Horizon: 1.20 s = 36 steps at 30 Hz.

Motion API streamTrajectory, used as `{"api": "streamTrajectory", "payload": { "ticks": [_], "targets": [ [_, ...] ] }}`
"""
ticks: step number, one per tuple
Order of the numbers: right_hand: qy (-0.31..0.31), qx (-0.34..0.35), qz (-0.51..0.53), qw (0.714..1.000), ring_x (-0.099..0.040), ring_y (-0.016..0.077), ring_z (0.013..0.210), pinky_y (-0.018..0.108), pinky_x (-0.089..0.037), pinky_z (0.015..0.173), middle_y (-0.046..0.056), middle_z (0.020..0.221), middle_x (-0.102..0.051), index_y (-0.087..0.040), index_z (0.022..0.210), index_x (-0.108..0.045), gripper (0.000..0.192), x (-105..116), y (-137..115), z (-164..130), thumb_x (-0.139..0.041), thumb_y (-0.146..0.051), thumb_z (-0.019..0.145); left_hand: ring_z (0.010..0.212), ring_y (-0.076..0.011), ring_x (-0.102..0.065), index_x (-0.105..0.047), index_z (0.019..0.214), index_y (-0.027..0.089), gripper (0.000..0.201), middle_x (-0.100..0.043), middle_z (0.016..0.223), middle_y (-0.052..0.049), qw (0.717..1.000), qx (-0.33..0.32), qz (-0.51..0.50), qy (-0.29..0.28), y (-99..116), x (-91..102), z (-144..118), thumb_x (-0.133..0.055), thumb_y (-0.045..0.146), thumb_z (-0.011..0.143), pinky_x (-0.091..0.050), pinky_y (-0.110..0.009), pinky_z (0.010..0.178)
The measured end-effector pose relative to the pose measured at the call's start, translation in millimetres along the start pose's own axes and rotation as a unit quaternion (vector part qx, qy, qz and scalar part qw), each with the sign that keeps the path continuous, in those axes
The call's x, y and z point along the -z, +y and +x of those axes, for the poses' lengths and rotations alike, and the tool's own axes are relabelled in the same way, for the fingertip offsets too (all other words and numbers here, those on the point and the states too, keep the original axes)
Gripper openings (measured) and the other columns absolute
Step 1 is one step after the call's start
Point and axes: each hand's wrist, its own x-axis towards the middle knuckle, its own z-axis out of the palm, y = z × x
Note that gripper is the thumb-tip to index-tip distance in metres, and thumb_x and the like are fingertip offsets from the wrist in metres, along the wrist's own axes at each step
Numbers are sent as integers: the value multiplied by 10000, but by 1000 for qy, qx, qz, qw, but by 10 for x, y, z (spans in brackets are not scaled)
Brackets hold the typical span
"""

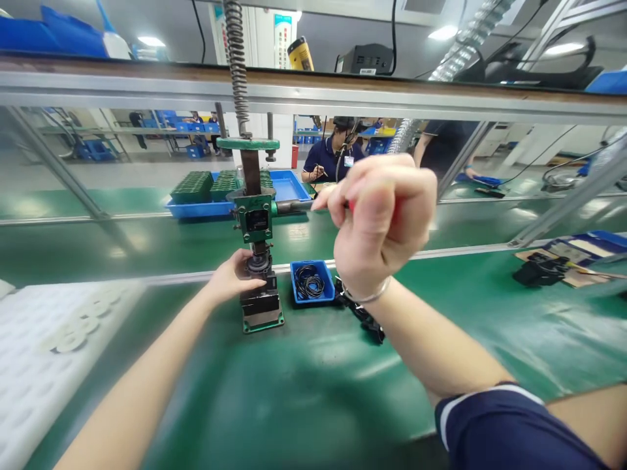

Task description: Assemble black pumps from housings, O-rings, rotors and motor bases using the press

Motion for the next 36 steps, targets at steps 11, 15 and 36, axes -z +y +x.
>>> {"api": "streamTrajectory", "payload": {
  "ticks": [11,15,36],
  "targets": [
    [98,132,36,986,-656,91,813,271,-597,873,-16,928,-597,-230,967,-533,227,-46,145,45,-391,-387,1049,1087,-274,-676,-520,1089,221,666,-691,1149,-65,1000,6,-1,12,-16,1,-6,-885,457,584,-534,-436,991],
    [66,202,41,976,-666,44,955,179,-555,957,-49,1002,-594,-185,1081,-539,232,-1,169,103,-374,-345,1057,1098,-281,-668,-524,1097,225,704,-687,1146,-65,1000,11,11,26,-23,7,-5,-898,471,554,-525,-438,999],
    [110,139,28,984,-641,126,949,312,-588,923,-14,926,-619,-240,956,-545,156,37,56,-137,-430,-310,1033,1106,-273,-663,-526,1109,216,675,-674,1177,-65,1000,-4,-12,0,8,31,3,-896,415,581,-510,-442,1018]
  ]
}}
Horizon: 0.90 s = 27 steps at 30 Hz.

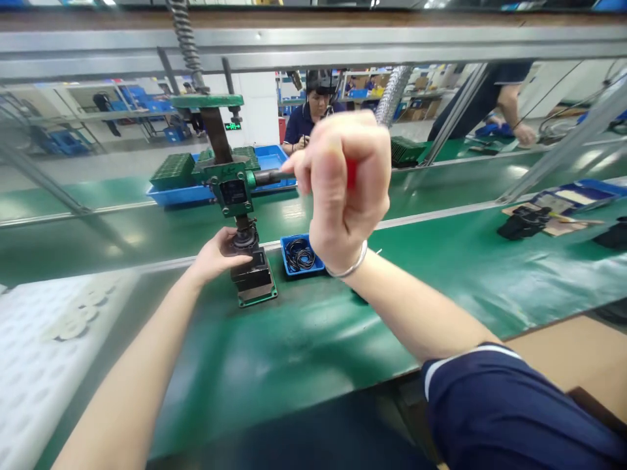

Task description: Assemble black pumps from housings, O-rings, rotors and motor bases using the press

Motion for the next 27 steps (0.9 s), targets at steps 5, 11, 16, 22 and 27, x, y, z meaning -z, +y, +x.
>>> {"api": "streamTrajectory", "payload": {
  "ticks": [5,11,16,22,27],
  "targets": [
    [-52,-10,5,999,-657,90,888,264,-566,932,-28,917,-595,-225,937,-537,166,-22,19,125,-426,-291,1039,1112,-272,-661,-531,1087,216,665,-677,1166,-61,1000,9,-11,-4,6,-2,-11,-903,407,570,-508,-436,1021],
    [-11,5,2,1000,-637,132,942,297,-580,909,-13,886,-609,-241,946,-531,141,-3,-4,26,-431,-294,1030,1112,-267,-657,-539,1156,223,690,-660,1219,-64,1000,3,2,-6,-29,21,-26,-887,426,597,-506,-432,1023],
    [-51,7,-10,999,-666,83,929,205,-572,913,-25,956,-596,-226,973,-495,158,-43,56,116,-372,-283,1056,1128,-276,-653,-538,1159,220,704,-658,1235,-79,1000,14,0,-16,-2,31,-33,-892,426,587,-509,-442,1023],
    [-44,12,4,999,-652,108,1002,269,-579,957,-4,995,-640,-229,957,-505,165,-2,37,79,-390,-303,1049,1118,-280,-658,-540,1165,221,701,-658,1224,-80,1000,20,-1,-16,-6,31,-84,-879,452,597,-518,-456,1009],
    [-72,-47,-39,996,-696,109,950,215,-596,777,-4,1073,-626,-233,1066,-546,260,13,28,133,-338,-389,1052,1066,-294,-680,-546,1144,225,710,-688,1161,-67,999,22,49,-2,19,4,-37,-868,518,584,-541,-461,970]
  ]
}}
